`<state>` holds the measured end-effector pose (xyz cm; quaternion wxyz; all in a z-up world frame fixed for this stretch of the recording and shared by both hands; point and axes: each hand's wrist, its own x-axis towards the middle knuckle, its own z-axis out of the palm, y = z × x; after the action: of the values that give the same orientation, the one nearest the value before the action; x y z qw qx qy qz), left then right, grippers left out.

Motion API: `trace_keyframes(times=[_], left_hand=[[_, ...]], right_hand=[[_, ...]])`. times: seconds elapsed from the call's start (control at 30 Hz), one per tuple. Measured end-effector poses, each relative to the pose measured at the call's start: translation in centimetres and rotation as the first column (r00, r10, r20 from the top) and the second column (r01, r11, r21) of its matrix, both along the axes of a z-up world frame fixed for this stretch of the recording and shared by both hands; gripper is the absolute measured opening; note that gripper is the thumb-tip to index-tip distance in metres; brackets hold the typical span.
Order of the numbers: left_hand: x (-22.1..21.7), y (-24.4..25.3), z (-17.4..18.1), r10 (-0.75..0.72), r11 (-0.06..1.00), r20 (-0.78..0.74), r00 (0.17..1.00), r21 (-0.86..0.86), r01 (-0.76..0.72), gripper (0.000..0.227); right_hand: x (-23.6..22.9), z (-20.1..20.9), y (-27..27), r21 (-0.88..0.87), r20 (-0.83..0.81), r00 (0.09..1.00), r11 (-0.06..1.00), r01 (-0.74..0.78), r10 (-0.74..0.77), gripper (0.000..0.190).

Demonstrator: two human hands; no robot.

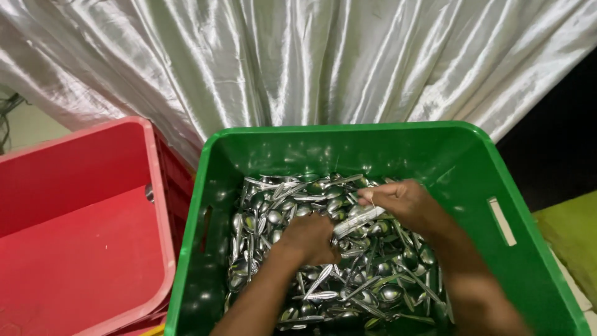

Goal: Sorting and bundling silverware using rubber bands.

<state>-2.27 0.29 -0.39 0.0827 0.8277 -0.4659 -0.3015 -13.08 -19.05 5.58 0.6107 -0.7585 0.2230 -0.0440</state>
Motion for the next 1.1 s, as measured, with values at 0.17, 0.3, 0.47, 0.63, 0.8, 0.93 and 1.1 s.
trace_keyframes(times=[0.17, 0.3, 0.47, 0.63, 0.8, 0.93, 1.1], left_hand=[[0.1, -0.9, -1.2, -0.038, 0.999, 0.152, 0.988, -0.026, 0.043, 0.043], [-0.1, -0.4, -2.9, -0.076, 0.997, 0.202, 0.976, 0.02, 0.073, 0.034], [-0.1, -0.6, -3.6, -0.096, 0.994, 0.303, 0.948, 0.076, 0.076, 0.026], [0.3, -0.5, -4.3, -0.028, 1.0, 0.266, 0.963, 0.006, 0.028, 0.029], [2.0, 6.1, 2.2, 0.394, 0.885, 0.292, 0.871, -0.378, -0.273, 0.058], [-2.4, 11.8, 8.6, 0.488, 0.539, -0.515, 0.705, -0.457, -0.707, 0.099], [-6.7, 12.0, 11.4, 0.172, 0.205, -0.778, 0.605, -0.572, -0.794, 0.065]], right_hand=[[0.6, -3.8, -1.1, -0.145, -0.03, 0.997, 0.987, 0.073, -0.078, 0.029], [0.7, -2.8, -0.5, -0.798, 0.225, 0.969, 0.591, 0.12, 0.107, 0.05], [0.1, -3.3, 1.2, -0.419, -0.567, 0.749, 0.663, -0.62, 0.343, 0.065], [1.3, -10.1, 0.7, -0.52, -0.576, 0.699, 0.469, -0.714, 0.424, 0.035], [0.4, -4.9, 2.9, -0.248, -0.389, 0.794, 0.777, -0.578, 0.467, 0.027], [0.0, -3.5, 4.5, 0.127, -0.162, 0.974, 0.983, -0.136, 0.156, 0.035], [-0.2, 0.3, 13.0, 0.245, 0.059, 0.91, 0.878, -0.411, 0.41, 0.02]])
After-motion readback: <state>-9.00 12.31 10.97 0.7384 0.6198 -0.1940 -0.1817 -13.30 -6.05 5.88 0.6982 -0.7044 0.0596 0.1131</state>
